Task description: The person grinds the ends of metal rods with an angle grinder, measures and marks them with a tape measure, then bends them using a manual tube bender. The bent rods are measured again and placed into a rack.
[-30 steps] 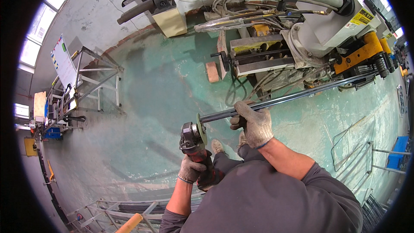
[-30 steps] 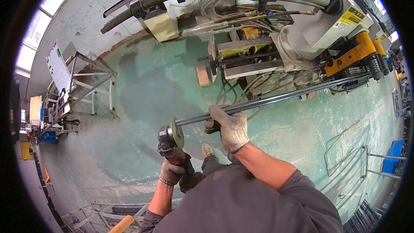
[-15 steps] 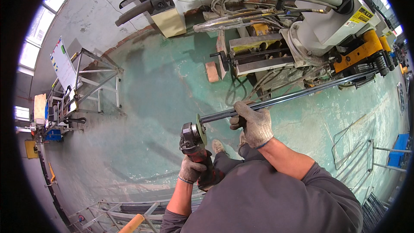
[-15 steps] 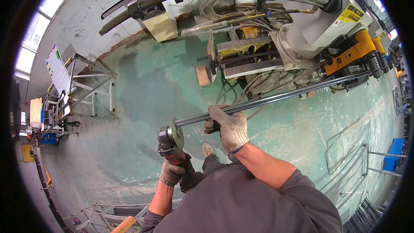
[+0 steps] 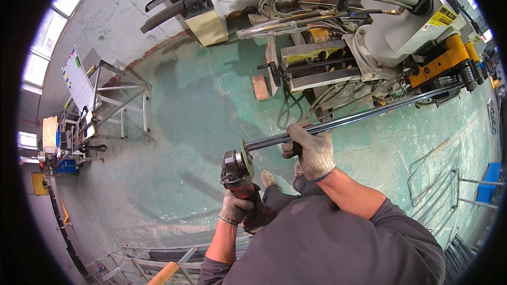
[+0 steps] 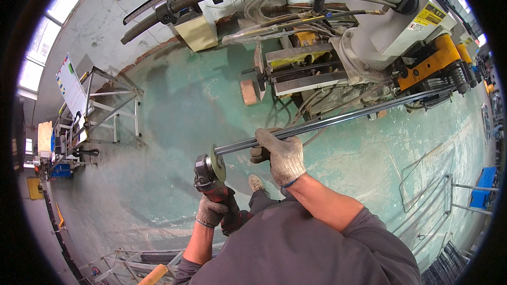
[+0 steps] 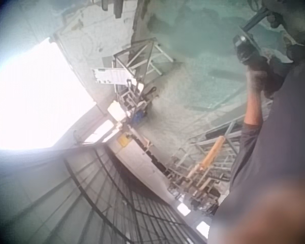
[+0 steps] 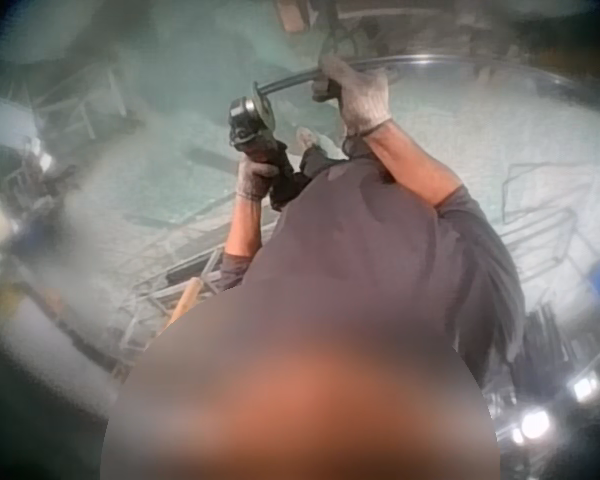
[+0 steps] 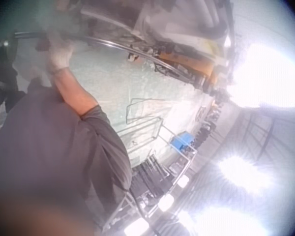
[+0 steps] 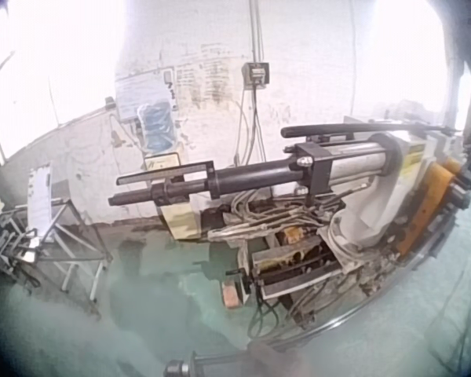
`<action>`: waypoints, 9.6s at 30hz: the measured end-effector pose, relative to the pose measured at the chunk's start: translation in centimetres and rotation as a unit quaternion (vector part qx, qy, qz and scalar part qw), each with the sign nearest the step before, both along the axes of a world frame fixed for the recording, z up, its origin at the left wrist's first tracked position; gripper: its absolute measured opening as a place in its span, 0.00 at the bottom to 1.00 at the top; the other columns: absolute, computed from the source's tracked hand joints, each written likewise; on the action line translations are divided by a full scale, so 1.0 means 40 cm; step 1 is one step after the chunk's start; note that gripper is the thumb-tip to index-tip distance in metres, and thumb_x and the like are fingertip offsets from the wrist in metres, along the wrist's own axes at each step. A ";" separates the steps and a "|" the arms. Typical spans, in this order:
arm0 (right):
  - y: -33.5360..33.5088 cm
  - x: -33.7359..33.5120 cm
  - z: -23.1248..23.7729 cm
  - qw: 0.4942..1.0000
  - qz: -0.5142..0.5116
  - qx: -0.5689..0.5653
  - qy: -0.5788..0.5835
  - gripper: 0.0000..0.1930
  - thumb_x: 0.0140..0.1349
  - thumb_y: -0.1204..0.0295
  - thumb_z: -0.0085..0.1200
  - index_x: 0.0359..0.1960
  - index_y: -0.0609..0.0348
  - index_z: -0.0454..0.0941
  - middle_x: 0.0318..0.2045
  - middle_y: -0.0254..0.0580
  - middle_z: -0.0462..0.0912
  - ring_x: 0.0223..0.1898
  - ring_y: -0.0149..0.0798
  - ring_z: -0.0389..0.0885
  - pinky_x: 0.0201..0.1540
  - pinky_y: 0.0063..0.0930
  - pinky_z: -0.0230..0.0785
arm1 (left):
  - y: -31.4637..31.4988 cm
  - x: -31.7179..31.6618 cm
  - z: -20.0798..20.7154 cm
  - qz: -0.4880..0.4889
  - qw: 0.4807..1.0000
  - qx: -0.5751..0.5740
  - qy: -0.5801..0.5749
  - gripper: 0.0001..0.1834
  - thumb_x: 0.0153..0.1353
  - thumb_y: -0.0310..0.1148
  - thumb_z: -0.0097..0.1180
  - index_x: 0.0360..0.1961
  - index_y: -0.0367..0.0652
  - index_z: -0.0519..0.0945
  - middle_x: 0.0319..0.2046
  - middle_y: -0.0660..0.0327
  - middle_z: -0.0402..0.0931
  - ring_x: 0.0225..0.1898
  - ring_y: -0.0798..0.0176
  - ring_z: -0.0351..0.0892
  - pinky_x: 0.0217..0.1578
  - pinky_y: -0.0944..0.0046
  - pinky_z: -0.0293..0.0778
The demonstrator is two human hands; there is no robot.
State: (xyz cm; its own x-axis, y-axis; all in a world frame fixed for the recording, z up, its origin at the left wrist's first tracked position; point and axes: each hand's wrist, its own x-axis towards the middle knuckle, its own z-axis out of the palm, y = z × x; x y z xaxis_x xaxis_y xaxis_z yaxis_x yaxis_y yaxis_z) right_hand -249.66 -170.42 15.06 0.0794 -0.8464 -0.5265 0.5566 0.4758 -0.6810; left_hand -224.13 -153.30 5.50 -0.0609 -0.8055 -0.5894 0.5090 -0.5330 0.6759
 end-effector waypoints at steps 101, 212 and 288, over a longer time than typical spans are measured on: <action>0.003 0.006 -0.002 1.000 -0.013 0.017 0.015 0.10 0.73 0.73 0.71 0.47 0.63 0.82 0.35 0.40 0.83 0.27 0.42 0.88 0.29 0.39 0.83 | -0.018 0.006 -0.001 0.011 0.998 0.042 0.045 0.36 0.30 0.15 0.63 0.51 0.29 0.85 0.39 0.51 0.89 0.40 0.47 0.92 0.43 0.51 0.89; 0.023 0.001 -0.027 1.000 -0.013 0.008 0.013 0.09 0.74 0.73 0.69 0.49 0.63 0.84 0.39 0.42 0.88 0.29 0.42 0.89 0.30 0.38 0.83 | -0.005 -0.005 -0.025 -0.036 0.999 0.038 0.002 0.35 0.35 0.18 0.61 0.53 0.27 0.85 0.39 0.51 0.88 0.40 0.49 0.91 0.43 0.54 0.86; 0.044 0.008 -0.012 0.999 -0.006 -0.018 0.035 0.10 0.75 0.71 0.69 0.47 0.66 0.84 0.37 0.43 0.85 0.30 0.40 0.87 0.31 0.37 0.82 | 0.026 -0.027 0.008 -0.006 1.000 0.016 -0.020 0.35 0.34 0.18 0.64 0.52 0.32 0.86 0.38 0.57 0.88 0.38 0.54 0.90 0.45 0.56 0.87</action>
